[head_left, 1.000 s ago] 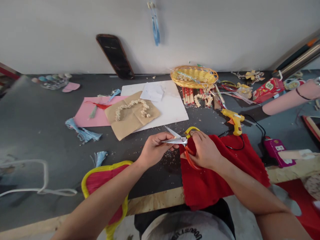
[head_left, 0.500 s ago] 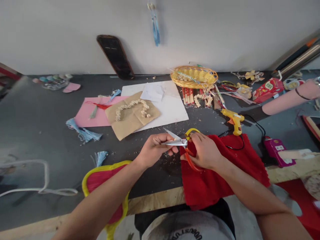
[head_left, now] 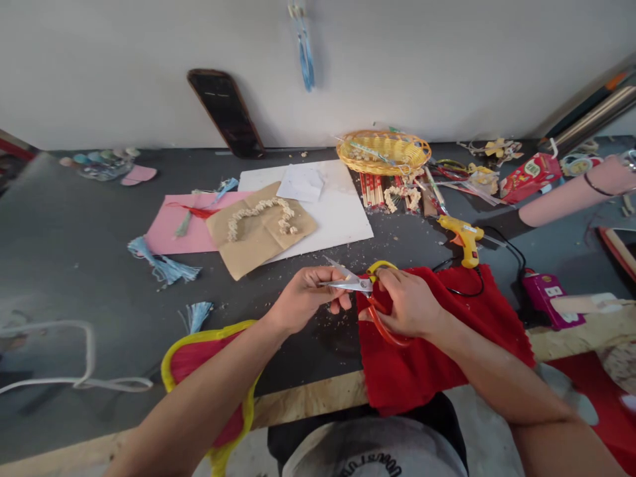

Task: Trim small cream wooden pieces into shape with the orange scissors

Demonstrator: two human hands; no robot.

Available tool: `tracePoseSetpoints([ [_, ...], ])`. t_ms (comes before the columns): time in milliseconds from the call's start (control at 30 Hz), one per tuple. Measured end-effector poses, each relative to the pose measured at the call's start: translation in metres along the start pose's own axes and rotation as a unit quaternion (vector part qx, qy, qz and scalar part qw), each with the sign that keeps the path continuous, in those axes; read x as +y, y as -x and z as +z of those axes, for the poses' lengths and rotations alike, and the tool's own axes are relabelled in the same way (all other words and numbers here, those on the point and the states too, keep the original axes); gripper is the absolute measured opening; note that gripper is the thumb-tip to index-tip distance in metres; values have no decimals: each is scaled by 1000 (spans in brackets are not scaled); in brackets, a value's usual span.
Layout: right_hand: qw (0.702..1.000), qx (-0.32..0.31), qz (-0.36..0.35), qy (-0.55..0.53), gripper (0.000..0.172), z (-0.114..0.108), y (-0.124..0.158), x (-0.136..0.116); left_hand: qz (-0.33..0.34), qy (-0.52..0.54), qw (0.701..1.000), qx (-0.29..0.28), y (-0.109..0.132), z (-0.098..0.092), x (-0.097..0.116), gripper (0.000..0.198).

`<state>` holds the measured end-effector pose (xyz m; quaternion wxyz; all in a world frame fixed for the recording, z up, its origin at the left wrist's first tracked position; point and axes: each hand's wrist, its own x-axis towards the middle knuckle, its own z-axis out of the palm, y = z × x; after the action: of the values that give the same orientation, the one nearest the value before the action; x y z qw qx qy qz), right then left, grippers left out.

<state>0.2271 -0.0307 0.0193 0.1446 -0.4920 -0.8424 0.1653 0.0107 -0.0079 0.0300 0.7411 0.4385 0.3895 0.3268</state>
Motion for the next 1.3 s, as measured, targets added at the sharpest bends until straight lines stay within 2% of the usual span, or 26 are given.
tracePoseSetpoints([
  [267,999,24,40,-16,50,3,-2,-1,108,-109,984,95,0,5,-5,22],
  [400,999,19,27,17,56,4,-3,2,141,-199,964,104,2,4,-4,11],
  [567,999,8,11,40,65,4,-5,4,123,-218,966,69,2,1,1,8],
  [800,1000,4,10,26,57,1,-3,4,64,-161,983,56,2,2,3,8],
  [967,999,7,19,27,50,-1,-1,1,62,-125,989,50,4,5,6,12],
  [1100,999,10,0,31,58,2,-3,3,55,-121,990,52,5,5,8,16],
  [1300,1000,-6,-14,20,69,3,-5,5,5,-103,994,42,3,5,8,29],
])
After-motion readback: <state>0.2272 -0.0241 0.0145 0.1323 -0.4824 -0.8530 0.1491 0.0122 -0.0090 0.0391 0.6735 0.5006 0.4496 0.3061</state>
